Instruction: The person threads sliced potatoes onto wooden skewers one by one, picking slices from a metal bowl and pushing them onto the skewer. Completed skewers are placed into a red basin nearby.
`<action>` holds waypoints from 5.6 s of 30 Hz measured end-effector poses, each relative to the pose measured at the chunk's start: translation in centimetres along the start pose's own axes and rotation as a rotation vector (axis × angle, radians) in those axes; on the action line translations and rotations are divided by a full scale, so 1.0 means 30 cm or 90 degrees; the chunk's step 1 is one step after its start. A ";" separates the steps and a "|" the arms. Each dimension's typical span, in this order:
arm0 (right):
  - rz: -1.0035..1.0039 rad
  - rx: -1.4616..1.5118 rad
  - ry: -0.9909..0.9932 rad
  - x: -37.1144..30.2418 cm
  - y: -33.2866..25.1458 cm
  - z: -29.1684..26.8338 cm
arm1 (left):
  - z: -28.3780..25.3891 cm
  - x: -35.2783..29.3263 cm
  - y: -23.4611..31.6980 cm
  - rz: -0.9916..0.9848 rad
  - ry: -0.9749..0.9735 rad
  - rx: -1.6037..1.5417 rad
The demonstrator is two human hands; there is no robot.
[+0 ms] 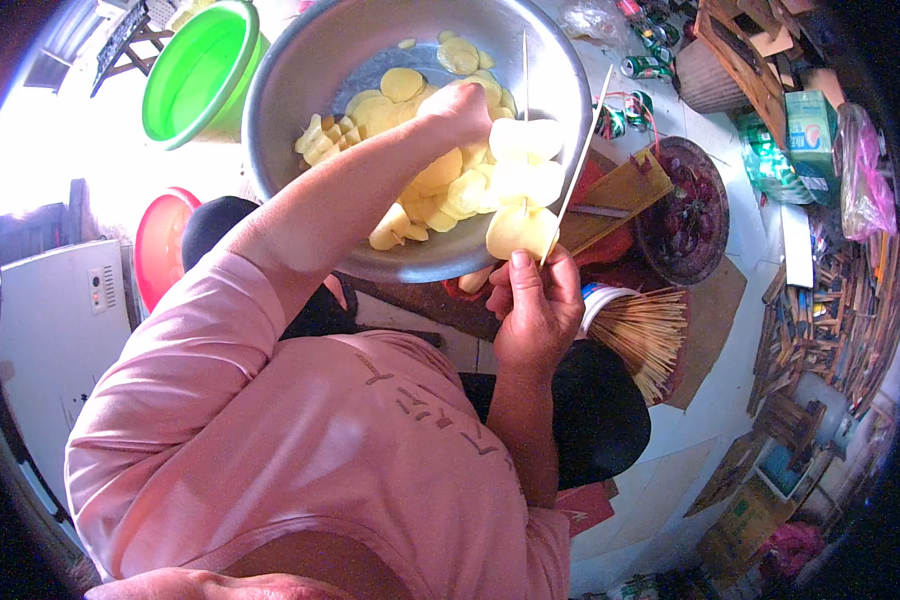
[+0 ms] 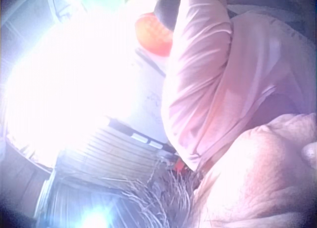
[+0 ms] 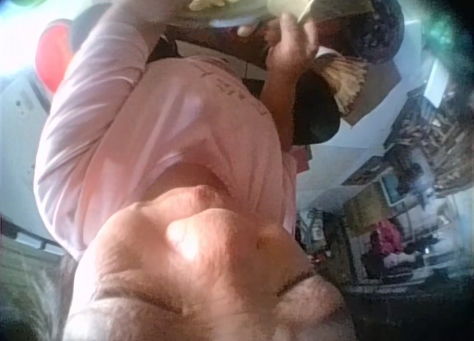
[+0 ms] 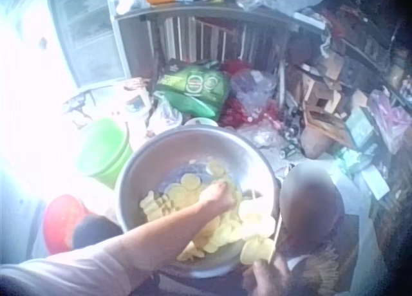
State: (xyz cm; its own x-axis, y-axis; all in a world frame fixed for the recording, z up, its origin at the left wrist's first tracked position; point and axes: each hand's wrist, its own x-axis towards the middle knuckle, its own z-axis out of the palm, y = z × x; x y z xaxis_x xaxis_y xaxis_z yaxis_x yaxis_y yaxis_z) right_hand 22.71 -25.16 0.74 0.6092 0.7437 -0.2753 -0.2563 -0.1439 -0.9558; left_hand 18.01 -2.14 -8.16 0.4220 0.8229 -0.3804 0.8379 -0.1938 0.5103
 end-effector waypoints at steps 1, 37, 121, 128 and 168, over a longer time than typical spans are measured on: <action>-0.004 -0.002 0.000 0.001 0.004 -0.002 | 0.002 0.002 0.004 -0.003 -0.006 0.004; 0.012 -0.014 -0.089 -0.049 0.061 -0.039 | -0.129 -0.250 -0.163 0.042 0.048 -0.511; 0.007 0.040 -0.046 -0.062 0.048 -0.011 | -0.075 -0.154 -0.187 0.101 0.077 -0.090; 0.001 0.044 -0.040 -0.051 0.053 -0.045 | -0.022 -0.207 -0.091 0.132 -0.023 0.063; 0.072 -0.070 -0.172 -0.088 0.085 0.008 | -0.288 -0.310 -0.175 0.258 0.266 -0.509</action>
State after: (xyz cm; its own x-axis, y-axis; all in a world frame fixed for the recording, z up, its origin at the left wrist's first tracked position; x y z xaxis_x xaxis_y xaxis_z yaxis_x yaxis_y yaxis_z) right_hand 20.27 -27.34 -0.96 0.3561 0.8633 -0.3577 -0.2194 -0.2949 -0.9300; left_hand 6.71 -4.17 -0.64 0.3405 0.9260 0.1627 0.1119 -0.2117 0.9709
